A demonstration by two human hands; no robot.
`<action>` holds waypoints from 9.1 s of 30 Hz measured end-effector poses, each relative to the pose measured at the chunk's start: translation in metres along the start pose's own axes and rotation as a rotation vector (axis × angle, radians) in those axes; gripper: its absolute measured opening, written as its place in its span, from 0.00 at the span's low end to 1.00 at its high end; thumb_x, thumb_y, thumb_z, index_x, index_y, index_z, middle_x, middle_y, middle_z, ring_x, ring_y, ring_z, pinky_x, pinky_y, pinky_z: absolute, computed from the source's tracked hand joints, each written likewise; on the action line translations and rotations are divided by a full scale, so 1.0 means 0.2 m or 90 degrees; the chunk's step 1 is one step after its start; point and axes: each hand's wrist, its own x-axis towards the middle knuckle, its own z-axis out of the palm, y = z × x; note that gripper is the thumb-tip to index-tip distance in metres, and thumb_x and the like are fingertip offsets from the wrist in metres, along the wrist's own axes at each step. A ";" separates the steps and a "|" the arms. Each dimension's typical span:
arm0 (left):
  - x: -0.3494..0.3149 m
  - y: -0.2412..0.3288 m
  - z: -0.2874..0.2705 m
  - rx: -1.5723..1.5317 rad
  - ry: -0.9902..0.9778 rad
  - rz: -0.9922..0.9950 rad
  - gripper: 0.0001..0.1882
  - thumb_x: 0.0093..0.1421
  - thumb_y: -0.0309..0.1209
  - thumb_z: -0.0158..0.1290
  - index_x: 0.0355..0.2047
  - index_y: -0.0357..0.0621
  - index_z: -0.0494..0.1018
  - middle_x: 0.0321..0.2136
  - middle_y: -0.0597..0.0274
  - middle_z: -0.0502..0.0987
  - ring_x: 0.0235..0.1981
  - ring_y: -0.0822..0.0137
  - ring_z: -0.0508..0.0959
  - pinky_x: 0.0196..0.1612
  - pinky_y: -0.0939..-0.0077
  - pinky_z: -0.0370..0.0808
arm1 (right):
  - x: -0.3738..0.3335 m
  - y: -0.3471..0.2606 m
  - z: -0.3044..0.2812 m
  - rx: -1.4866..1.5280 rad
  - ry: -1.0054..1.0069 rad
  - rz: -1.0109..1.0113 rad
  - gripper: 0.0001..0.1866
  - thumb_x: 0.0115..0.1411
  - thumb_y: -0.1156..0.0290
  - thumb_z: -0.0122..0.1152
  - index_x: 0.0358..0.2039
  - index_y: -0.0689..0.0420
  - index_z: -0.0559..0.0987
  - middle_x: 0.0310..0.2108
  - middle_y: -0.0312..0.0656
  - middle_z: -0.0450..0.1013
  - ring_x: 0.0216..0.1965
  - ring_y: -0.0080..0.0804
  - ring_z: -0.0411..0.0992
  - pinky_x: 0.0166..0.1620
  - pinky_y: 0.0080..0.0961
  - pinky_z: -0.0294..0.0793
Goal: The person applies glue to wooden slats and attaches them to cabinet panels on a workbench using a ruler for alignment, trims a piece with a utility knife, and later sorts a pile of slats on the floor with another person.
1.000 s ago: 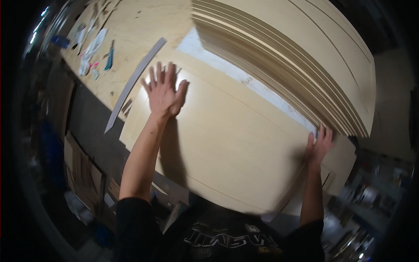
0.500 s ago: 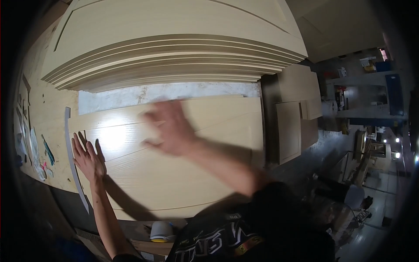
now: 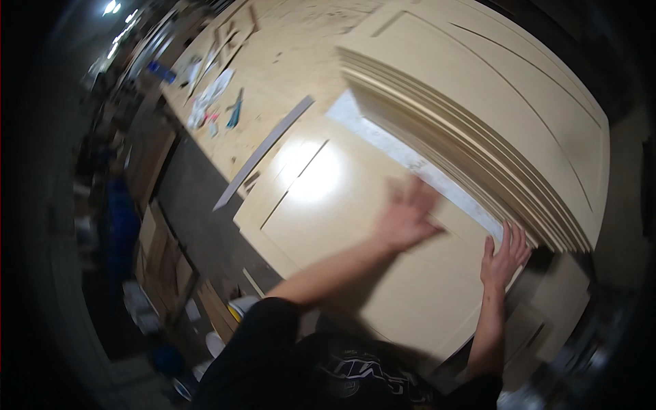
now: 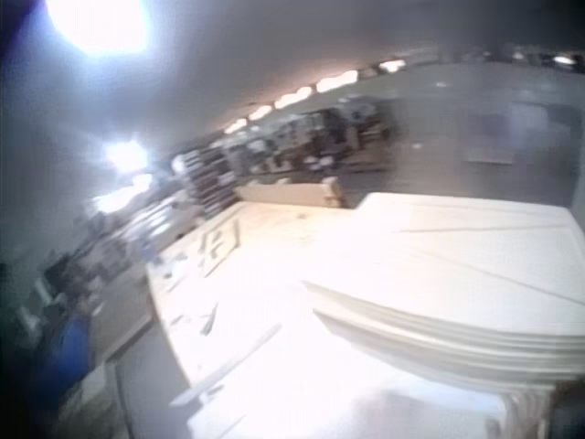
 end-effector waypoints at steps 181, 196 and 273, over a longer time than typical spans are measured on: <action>-0.88 -0.09 -0.32 -0.481 -0.283 0.000 0.15 0.67 0.30 0.57 0.50 0.33 0.76 0.38 0.54 0.81 0.39 0.69 0.79 0.43 0.74 0.76 | -1.39 -0.34 -0.27 0.495 0.310 0.466 0.13 0.68 0.74 0.55 0.52 0.61 0.78 0.53 0.44 0.73 0.55 0.36 0.71 0.56 0.28 0.70; -0.77 0.64 0.02 -0.291 -0.415 0.474 0.18 0.63 0.32 0.55 0.53 0.45 0.76 0.48 0.51 0.79 0.46 0.49 0.80 0.50 0.60 0.77 | -1.49 -0.31 -0.27 0.695 0.578 0.580 0.29 0.74 0.52 0.35 0.59 0.62 0.71 0.58 0.47 0.70 0.61 0.39 0.66 0.63 0.40 0.62; -0.95 -2.77 -0.77 -0.401 0.347 -0.692 0.19 0.57 0.37 0.61 0.46 0.38 0.80 0.39 0.46 0.83 0.41 0.57 0.83 0.46 0.62 0.78 | -0.76 -1.61 -0.14 0.665 0.268 0.298 0.29 0.72 0.56 0.39 0.63 0.65 0.67 0.61 0.50 0.68 0.60 0.39 0.66 0.63 0.34 0.60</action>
